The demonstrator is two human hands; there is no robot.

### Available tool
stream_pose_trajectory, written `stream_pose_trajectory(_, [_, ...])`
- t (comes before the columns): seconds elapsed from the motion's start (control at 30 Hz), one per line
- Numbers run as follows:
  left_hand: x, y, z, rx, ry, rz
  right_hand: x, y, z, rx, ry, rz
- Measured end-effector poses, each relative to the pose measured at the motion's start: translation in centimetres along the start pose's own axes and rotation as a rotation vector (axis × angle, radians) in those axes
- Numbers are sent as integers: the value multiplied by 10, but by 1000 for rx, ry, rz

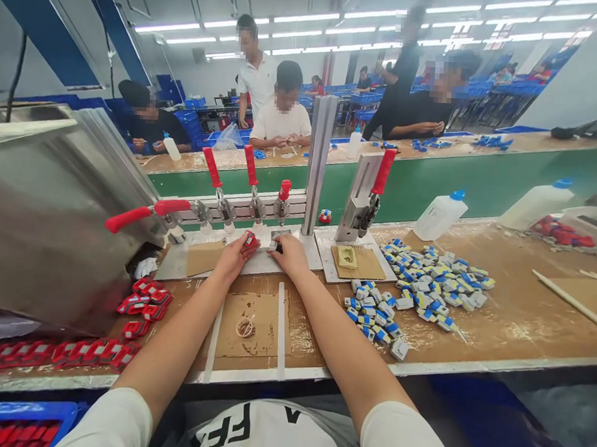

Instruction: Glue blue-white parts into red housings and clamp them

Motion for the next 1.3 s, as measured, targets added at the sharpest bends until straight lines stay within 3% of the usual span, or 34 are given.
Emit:
stream_pose_trajectory(0.2, [2, -7, 0, -214, -252, 43, 19, -9, -8, 2, 306, 5])
stream_pose_trajectory(0.47, [14, -12, -3, -247, -274, 108, 26, -19, -23, -102, 71, -76])
stream_pose_trajectory(0.8, [26, -21, 12, -211, -371, 146, 19, -15, -20, -126, 214, 68])
stream_pose_trajectory(1.0, [32, -24, 11, -126, -249, 76, 12, -21, -37, -244, 48, 55])
stream_pose_trajectory(1.3, [34, -23, 10, -46, -116, 123, 7, -23, -46, -133, -201, -41])
Point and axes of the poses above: each hand's wrist, its own y-axis towards the middle knuckle, its own x-axis out of the palm, z = x × y, the point moved 3 cm from there along y, towards the middle knuckle, and after that the axes turned 11 degrees about -z, right-handed, at the moved point
